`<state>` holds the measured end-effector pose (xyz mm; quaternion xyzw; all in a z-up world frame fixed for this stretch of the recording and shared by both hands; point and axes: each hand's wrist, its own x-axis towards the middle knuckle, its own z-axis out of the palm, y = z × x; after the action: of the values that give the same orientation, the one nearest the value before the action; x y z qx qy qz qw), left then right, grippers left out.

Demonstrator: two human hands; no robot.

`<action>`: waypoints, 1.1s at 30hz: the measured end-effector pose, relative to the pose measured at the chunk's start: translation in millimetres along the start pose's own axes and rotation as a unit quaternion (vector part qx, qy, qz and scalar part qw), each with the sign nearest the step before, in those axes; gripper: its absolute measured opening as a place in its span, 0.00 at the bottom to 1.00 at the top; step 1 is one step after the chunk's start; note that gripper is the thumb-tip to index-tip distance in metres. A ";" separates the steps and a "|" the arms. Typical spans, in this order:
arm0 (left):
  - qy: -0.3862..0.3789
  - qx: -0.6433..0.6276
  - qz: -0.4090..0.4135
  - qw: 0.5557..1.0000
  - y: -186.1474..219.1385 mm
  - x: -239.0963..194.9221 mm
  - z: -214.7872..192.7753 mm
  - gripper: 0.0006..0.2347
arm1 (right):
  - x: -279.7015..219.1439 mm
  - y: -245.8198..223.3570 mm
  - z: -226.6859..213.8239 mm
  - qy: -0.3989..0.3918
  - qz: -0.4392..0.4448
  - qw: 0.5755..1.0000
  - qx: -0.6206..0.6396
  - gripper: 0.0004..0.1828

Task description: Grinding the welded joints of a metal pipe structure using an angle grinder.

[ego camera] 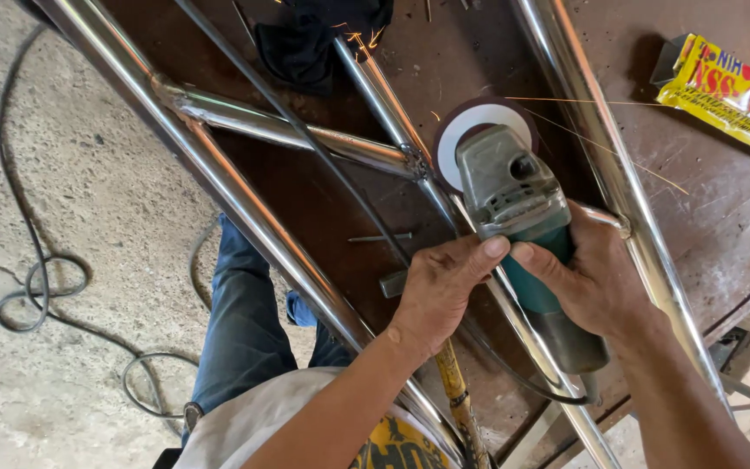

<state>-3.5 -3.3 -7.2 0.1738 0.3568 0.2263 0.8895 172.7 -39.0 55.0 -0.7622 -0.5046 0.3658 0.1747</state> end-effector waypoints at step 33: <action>0.007 0.032 0.022 0.999 3.8 -0.1 -1.9 0.16 | -0.1 1.0 3.9 0.005 -0.002 1.000 0.015 0.25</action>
<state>-6.0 0.1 -6.7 0.2088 0.3659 0.2351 0.8759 170.5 -39.8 51.8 -0.7603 -0.5000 0.3688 0.1897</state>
